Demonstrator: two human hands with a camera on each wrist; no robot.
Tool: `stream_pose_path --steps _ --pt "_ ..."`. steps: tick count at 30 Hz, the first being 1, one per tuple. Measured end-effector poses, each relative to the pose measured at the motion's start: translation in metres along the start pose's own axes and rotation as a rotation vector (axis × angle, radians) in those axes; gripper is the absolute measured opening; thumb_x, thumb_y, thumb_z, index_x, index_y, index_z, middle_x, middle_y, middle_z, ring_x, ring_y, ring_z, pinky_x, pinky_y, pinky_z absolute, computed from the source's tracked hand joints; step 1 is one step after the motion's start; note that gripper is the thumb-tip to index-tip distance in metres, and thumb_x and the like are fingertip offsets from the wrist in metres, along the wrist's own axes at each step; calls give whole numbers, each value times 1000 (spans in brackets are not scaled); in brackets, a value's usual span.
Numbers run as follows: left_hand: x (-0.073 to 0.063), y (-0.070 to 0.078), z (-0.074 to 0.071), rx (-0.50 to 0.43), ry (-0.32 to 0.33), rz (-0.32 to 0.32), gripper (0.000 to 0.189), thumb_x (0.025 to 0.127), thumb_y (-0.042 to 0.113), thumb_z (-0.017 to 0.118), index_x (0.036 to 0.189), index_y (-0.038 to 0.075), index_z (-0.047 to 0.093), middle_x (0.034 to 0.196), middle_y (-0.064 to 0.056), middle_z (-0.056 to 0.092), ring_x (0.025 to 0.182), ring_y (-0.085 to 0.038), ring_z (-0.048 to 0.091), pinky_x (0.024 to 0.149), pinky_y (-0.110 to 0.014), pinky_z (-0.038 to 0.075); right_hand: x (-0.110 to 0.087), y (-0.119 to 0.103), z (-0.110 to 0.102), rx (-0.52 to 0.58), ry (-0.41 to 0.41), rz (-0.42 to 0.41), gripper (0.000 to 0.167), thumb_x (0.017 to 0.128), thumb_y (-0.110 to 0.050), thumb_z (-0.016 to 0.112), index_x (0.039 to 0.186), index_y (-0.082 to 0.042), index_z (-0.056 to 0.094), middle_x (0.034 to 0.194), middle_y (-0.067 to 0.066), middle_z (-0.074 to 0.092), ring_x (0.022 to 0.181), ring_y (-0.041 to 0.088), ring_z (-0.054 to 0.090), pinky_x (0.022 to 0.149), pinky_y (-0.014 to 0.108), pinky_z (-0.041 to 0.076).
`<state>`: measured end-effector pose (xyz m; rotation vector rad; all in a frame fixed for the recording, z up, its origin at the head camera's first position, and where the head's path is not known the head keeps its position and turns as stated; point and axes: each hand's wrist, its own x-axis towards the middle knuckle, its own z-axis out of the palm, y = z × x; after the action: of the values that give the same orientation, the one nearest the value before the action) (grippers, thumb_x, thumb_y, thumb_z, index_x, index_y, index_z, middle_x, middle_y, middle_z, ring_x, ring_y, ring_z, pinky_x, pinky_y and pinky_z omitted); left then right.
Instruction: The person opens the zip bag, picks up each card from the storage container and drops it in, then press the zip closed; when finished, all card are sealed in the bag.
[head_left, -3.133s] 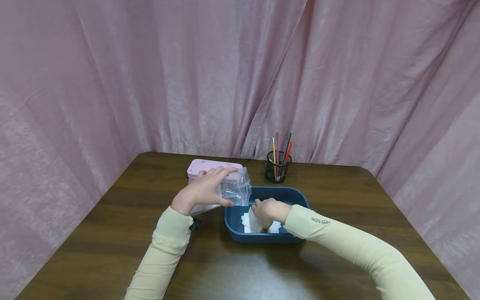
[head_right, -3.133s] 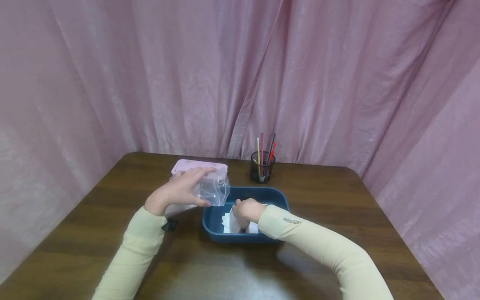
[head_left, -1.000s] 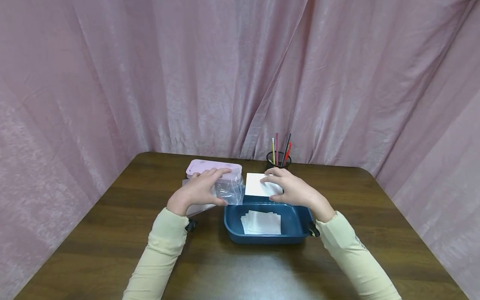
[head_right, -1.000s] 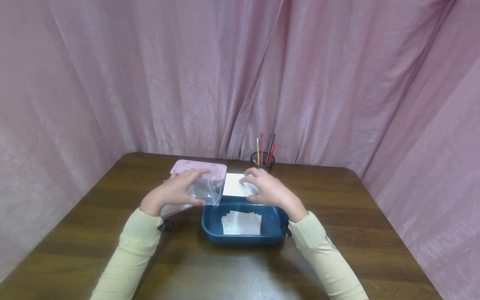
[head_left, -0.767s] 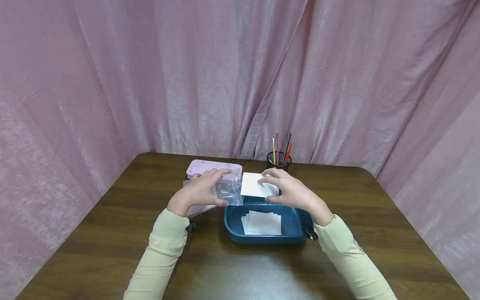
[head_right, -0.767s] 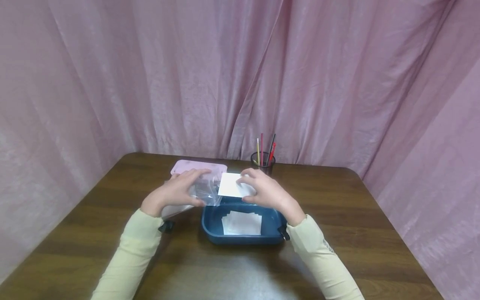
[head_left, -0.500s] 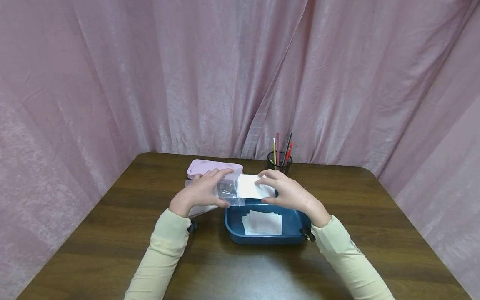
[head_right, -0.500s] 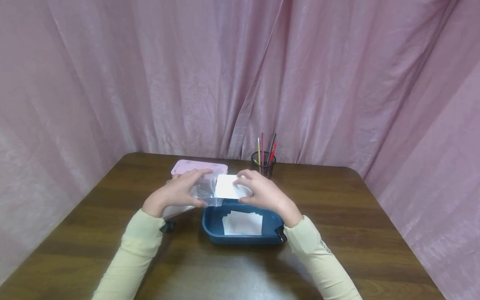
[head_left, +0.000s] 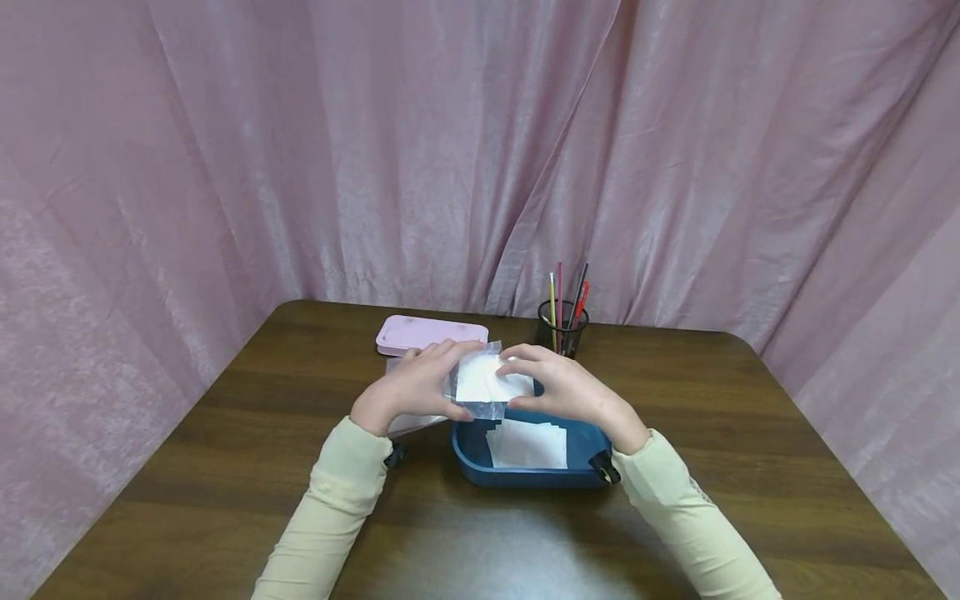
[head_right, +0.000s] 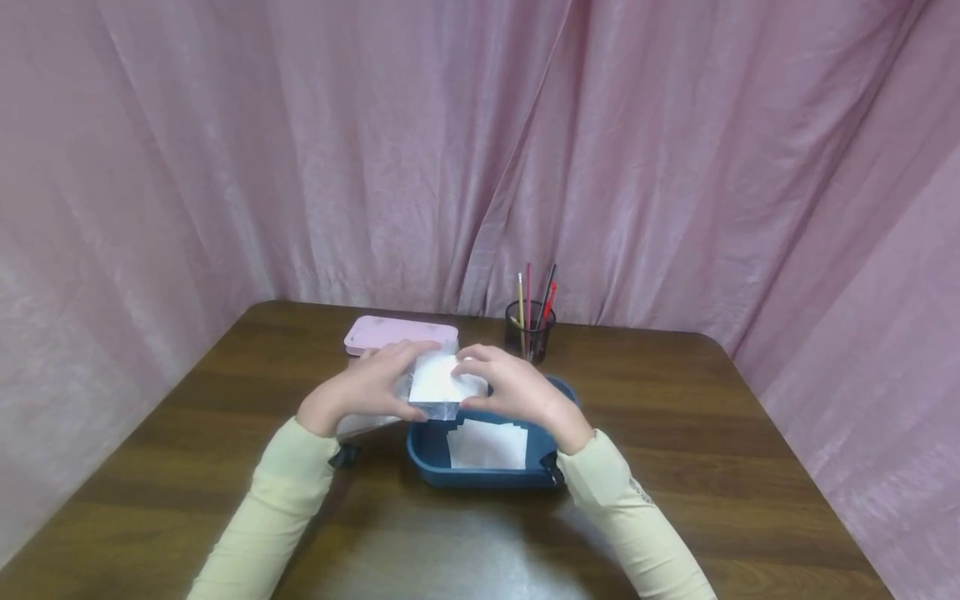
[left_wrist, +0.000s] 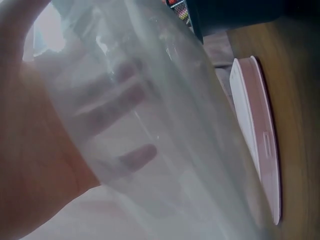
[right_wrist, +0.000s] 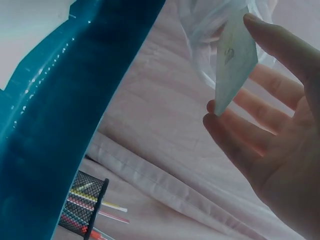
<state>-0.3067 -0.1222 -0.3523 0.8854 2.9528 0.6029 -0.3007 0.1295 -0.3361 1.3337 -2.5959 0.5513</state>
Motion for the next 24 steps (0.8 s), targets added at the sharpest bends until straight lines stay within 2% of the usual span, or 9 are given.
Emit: stream_pose_path --steps 8,15,19,24 --pt "1 4 1 24 -3 20 97 68 47 84 148 27 33 139 -4 51 125 -20 48 98 -55 36 2 0 6 -5 -17 -10 39 81 -26 78 115 -10 68 132 9 58 119 23 58 92 36 52" --pt "2 3 1 1 -7 7 97 69 47 84 149 27 32 141 -5 50 126 -21 47 100 -56 34 2 1 3 27 -15 -19 42 81 -25 78 118 -8 66 132 11 57 119 24 58 95 38 51" --pt "2 2 2 -1 16 -14 97 69 48 84 148 28 33 140 -6 51 123 -24 49 99 -56 36 0 2 -1 48 33 -3 37 83 -21 76 116 -7 67 130 12 59 116 24 60 94 38 52" --pt "4 1 2 35 103 -46 97 67 51 83 148 29 33 135 -4 54 118 -24 52 96 -55 38 -3 5 -6 59 150 74 30 86 -17 73 113 -7 67 126 12 59 110 23 62 91 38 53"
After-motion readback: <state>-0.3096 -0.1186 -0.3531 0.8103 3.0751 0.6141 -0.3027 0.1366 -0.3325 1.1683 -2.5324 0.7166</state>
